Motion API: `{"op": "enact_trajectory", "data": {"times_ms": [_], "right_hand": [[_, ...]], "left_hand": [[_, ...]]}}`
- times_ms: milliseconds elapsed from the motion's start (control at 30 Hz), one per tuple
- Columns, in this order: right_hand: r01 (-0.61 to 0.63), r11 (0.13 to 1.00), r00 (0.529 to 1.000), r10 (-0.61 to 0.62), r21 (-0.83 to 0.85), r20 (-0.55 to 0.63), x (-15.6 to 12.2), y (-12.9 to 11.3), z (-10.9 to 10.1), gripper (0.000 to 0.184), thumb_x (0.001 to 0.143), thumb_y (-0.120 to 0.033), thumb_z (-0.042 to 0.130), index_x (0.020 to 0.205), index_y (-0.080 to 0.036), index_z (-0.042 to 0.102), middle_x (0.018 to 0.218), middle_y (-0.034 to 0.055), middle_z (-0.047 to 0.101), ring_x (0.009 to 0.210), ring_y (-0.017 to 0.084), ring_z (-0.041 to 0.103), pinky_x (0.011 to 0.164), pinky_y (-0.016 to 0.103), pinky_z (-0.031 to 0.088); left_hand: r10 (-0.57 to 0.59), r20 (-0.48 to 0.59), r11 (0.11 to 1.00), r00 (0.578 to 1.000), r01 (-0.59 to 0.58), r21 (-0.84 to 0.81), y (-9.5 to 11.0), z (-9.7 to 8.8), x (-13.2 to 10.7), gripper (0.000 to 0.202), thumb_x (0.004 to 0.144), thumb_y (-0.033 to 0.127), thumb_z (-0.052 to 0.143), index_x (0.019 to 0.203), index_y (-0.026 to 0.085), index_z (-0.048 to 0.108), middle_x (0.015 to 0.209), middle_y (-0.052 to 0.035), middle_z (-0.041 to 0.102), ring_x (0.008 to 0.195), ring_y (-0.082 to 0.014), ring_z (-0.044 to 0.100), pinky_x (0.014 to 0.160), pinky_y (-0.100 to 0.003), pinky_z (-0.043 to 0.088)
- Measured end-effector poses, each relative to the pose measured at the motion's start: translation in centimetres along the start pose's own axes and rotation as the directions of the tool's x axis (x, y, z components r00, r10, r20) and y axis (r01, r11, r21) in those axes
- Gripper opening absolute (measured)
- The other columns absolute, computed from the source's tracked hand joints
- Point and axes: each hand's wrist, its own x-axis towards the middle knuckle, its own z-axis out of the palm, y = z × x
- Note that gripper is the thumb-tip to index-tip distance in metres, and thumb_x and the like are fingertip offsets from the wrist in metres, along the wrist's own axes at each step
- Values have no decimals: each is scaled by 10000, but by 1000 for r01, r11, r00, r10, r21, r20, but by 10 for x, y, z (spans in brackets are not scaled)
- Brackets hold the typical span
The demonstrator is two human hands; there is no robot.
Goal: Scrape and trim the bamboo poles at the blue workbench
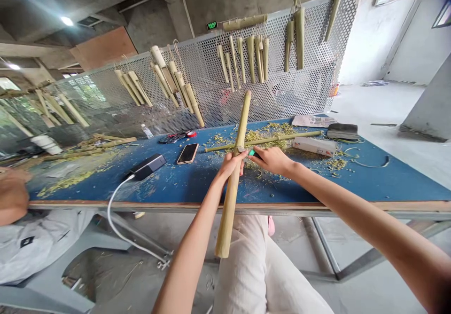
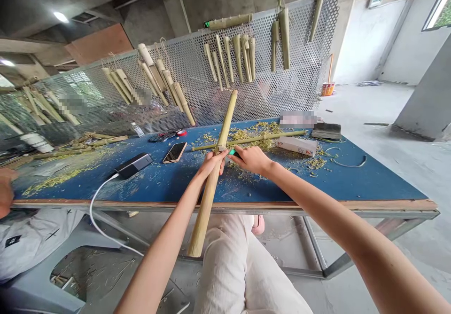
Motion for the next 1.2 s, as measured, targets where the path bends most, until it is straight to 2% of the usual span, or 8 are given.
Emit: {"op": "enact_trajectory", "data": {"times_ms": [200,400,533,767,900,1033,1100,1200], "right_hand": [[-55,998,998,55,-42,10,-1,-9,0,537,1053,-540,200,1196,-137,525,895,132,742,814,293,700,591,302,256],[-136,991,989,137,-11,50,-3,-25,2,511,1063,-504,171,1224,-134,486,959,163,749,869,293,711,637,297,336],[-160,987,985,160,-12,66,-3,-30,5,497,1065,-500,169,1219,-138,473,976,159,750,890,296,716,616,302,340],[-94,993,994,98,-69,48,-1,-17,3,542,1063,-518,163,1259,-124,479,971,159,753,857,295,715,597,291,316],[-31,994,998,37,-106,58,1,-6,-1,567,1058,-537,170,1256,-115,492,923,156,749,832,287,707,599,283,301],[-21,993,999,26,-119,39,4,1,-1,576,1058,-516,136,1233,-109,503,892,155,737,799,282,693,583,285,274],[-32,997,999,33,-67,7,5,5,0,562,1054,-520,147,1199,-125,519,863,142,730,754,268,677,577,287,265],[-137,976,984,153,170,-86,6,14,2,543,1041,-550,153,1084,-169,537,758,91,693,640,219,615,567,279,275]], "left_hand": [[-1,-14,1000,1000,1,-2,-3,-2,1,465,763,563,725,597,180,521,433,33,501,313,-92,482,358,-222,362],[4,-23,1000,1000,-4,-7,-4,-3,1,454,783,539,715,595,184,502,437,34,502,311,-95,485,351,-222,361],[-7,-23,1000,1000,6,-20,-5,-4,2,415,783,522,720,640,186,523,452,42,517,316,-98,493,348,-220,364],[-45,-14,998,999,46,33,-5,-3,4,467,794,553,700,576,188,505,429,33,495,313,-95,483,357,-229,372],[-67,0,997,998,67,48,-7,-2,7,486,788,579,701,578,196,487,422,31,498,316,-91,480,364,-225,371],[-102,0,992,995,102,69,-10,1,10,503,797,630,666,608,198,493,423,35,501,311,-95,482,362,-226,377],[-93,32,994,995,91,56,-11,3,11,509,801,645,653,620,195,497,423,39,497,308,-92,476,356,-224,368],[-28,139,999,990,34,-41,-10,2,10,484,796,624,674,660,191,508,426,55,479,306,-82,457,346,-215,341]]}}
